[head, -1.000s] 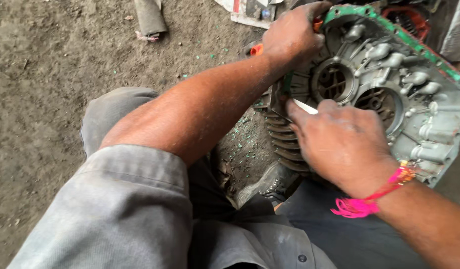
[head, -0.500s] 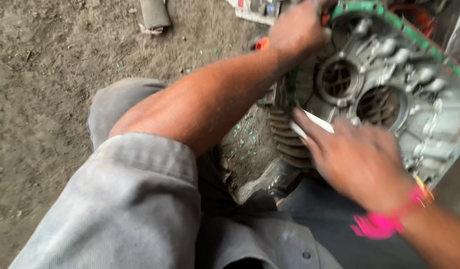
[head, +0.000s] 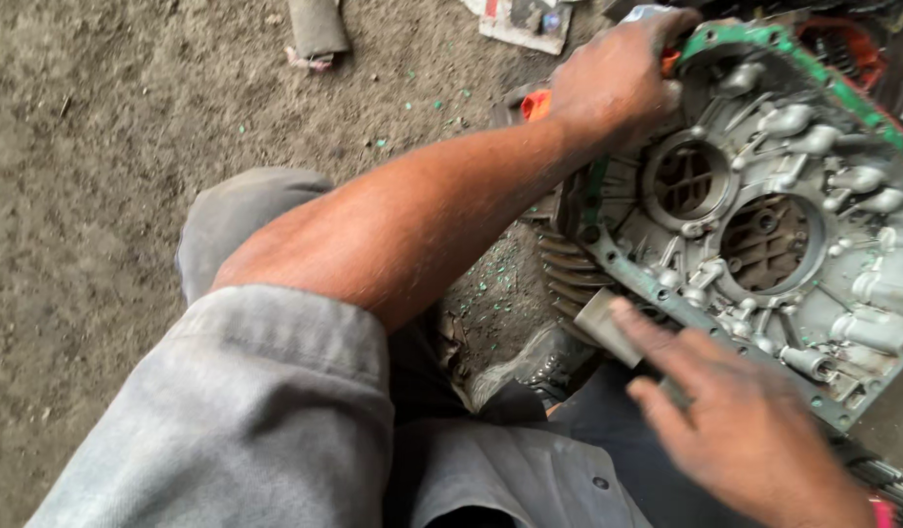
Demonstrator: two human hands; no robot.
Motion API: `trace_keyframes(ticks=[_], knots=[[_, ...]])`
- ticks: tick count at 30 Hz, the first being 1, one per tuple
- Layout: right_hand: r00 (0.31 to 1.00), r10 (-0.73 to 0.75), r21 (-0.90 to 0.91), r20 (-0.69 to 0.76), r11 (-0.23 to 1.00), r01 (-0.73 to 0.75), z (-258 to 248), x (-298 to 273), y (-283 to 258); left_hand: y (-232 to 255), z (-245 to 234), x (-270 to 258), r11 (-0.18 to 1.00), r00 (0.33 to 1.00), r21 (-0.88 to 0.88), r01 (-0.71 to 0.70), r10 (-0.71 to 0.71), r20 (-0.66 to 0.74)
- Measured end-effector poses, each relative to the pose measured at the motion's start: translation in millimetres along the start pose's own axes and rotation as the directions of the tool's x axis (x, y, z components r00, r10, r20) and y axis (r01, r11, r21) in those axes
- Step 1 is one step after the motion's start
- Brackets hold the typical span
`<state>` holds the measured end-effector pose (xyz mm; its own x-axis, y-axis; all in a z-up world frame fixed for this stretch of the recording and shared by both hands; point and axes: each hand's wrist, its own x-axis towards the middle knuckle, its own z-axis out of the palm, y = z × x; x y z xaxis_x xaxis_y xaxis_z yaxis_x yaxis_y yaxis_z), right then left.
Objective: The person cleans the surfaces of a metal engine housing using a small metal scraping tool and an orange cloth, repeatedly wiping and scraping the edges and internal areas.
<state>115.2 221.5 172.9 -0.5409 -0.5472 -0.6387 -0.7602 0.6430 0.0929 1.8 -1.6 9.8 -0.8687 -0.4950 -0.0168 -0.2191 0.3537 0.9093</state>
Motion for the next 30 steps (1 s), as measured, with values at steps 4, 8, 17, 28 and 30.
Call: trace_keyframes(ticks=[4,8,17,28,30], knots=[[0.992,0.085,-0.303,-0.089,0.947,-0.108,-21,0,-5,-3,5,4,1.0,0.999,-0.005,-0.008,0.008,-0.034],[0.936,-0.154,-0.393,-0.316,0.919,0.019,-35,13,-25,-5,6,4,0.999,0.997,0.017,-0.048,0.049,-0.065],[0.962,-0.062,-0.484,-0.267,0.872,-0.078,-34,26,-53,-2,3,2,0.999,0.999,0.029,0.024,-0.023,-0.032],[0.91,-0.161,-0.439,-0.381,0.898,-0.025,-25,31,-42,-12,14,10,0.996,0.996,0.087,-0.016,0.023,-0.082],[0.893,-0.187,-0.463,-0.408,0.886,-0.026,-21,20,-43,-11,14,9,0.999,0.997,0.031,-0.041,0.043,-0.072]])
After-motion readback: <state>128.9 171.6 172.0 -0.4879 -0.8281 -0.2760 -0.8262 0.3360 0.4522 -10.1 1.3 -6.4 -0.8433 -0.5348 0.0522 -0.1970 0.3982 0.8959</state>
